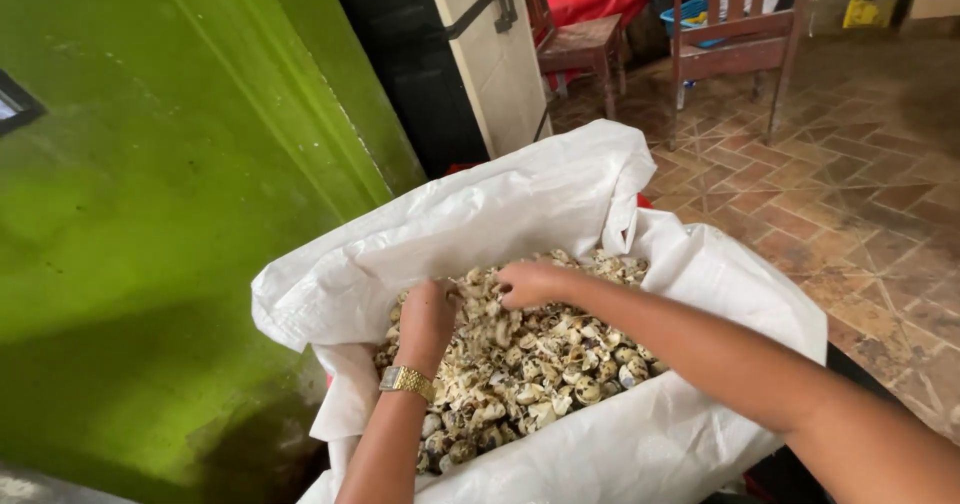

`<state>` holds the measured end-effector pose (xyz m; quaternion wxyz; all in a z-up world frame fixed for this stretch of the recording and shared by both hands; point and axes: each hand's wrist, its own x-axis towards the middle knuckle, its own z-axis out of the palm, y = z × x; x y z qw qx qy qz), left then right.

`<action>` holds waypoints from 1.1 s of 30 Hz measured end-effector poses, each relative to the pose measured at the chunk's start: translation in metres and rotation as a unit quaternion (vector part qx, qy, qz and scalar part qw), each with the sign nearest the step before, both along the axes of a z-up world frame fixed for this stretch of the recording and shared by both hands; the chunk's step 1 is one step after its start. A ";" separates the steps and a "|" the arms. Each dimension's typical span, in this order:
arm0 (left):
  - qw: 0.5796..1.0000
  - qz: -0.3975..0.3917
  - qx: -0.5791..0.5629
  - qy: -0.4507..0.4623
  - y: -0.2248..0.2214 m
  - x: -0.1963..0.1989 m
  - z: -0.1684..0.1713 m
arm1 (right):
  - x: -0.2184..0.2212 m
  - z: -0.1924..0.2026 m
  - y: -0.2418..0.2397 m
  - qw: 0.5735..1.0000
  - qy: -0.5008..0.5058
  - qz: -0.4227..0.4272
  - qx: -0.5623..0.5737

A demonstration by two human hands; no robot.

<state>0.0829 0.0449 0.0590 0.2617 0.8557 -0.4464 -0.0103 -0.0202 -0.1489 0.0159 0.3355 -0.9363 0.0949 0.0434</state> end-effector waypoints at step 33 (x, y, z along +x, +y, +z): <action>0.992 -0.006 -0.104 0.075 0.031 -0.029 0.006 | 0.026 0.012 0.024 0.977 -0.040 -0.056 0.203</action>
